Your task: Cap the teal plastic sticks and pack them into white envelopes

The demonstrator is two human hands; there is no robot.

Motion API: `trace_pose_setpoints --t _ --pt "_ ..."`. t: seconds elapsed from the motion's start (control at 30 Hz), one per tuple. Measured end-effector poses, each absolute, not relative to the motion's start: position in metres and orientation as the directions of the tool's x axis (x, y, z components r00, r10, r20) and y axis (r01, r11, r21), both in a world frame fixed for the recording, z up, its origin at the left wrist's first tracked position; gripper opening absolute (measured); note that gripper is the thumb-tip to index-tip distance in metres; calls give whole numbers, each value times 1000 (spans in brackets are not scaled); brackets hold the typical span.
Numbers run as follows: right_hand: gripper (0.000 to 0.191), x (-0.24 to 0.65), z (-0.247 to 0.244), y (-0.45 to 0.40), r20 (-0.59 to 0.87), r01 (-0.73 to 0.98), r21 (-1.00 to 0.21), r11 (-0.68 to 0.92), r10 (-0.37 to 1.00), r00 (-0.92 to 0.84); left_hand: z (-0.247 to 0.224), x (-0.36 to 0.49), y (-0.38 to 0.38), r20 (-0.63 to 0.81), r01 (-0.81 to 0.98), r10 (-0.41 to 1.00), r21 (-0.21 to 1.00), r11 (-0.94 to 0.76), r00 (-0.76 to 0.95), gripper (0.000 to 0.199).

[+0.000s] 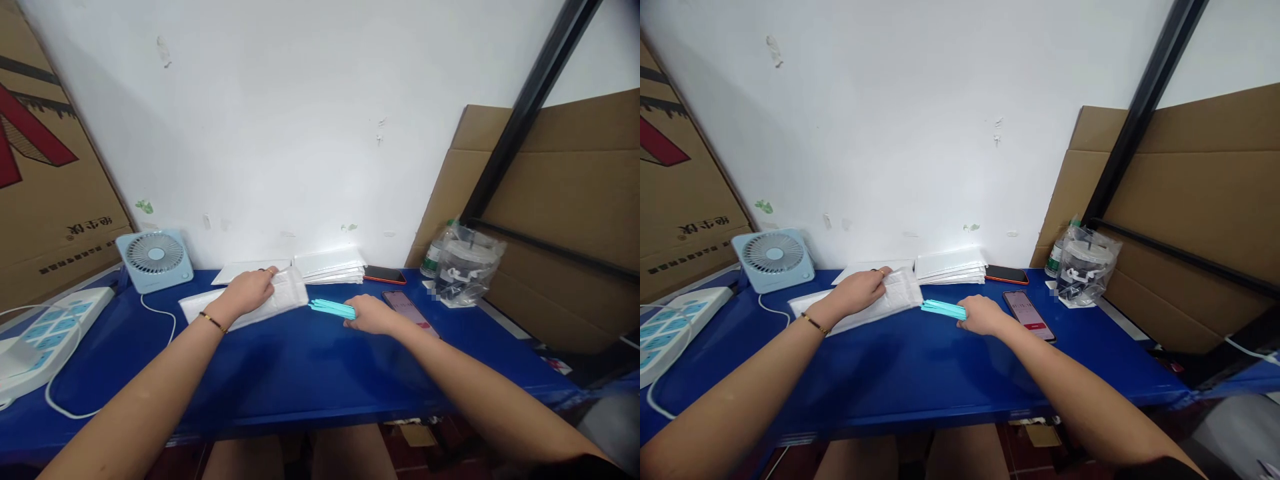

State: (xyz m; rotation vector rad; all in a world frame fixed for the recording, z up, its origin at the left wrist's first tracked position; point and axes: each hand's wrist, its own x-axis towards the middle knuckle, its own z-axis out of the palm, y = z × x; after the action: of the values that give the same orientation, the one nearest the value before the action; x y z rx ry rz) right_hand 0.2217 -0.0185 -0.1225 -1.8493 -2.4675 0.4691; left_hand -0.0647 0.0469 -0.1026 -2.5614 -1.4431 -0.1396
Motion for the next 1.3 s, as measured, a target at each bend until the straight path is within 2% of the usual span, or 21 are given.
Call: trace_pose_setpoints --t 0.07,0.17,0.3,0.4,0.63,0.77,0.9,1.03,1.23,1.3 --pt "17 229 -117 -21 -165 948 -195 252 944 -285 -102 -42 51 79 791 788 0 -612 610 38" --pt "17 243 -116 -22 -149 967 -108 232 957 -247 -117 -21 53 -35 731 735 144 -667 677 49" --pt "17 264 -124 -20 -121 977 8 213 970 -211 -146 -24 39 -110 701 694 170 -693 712 106" --pt "17 270 -129 -19 -118 973 71 222 970 -212 -157 -35 20 -150 680 663 175 -713 734 118" --pt "17 256 -130 -26 -106 948 185 260 964 -244 -153 -37 -3 74 701 722 187 -688 688 82" --pt "18 255 -126 -29 -39 927 287 243 969 -242 -152 -36 -2 152 681 738 299 -668 657 68" --pt "17 249 -120 -29 -15 920 313 236 970 -243 -152 -31 -2 240 611 724 406 -680 646 61" --pt "20 230 -113 -31 14 916 314 250 963 -268 -150 -13 -5 271 580 695 399 -710 666 58" --pt "69 200 -118 -31 -17 895 283 345 935 -355 -161 19 -13 244 636 691 273 -722 680 64" --pt "76 194 -121 -30 -41 883 251 396 916 -398 -168 28 -15 238 681 714 215 -700 658 61"
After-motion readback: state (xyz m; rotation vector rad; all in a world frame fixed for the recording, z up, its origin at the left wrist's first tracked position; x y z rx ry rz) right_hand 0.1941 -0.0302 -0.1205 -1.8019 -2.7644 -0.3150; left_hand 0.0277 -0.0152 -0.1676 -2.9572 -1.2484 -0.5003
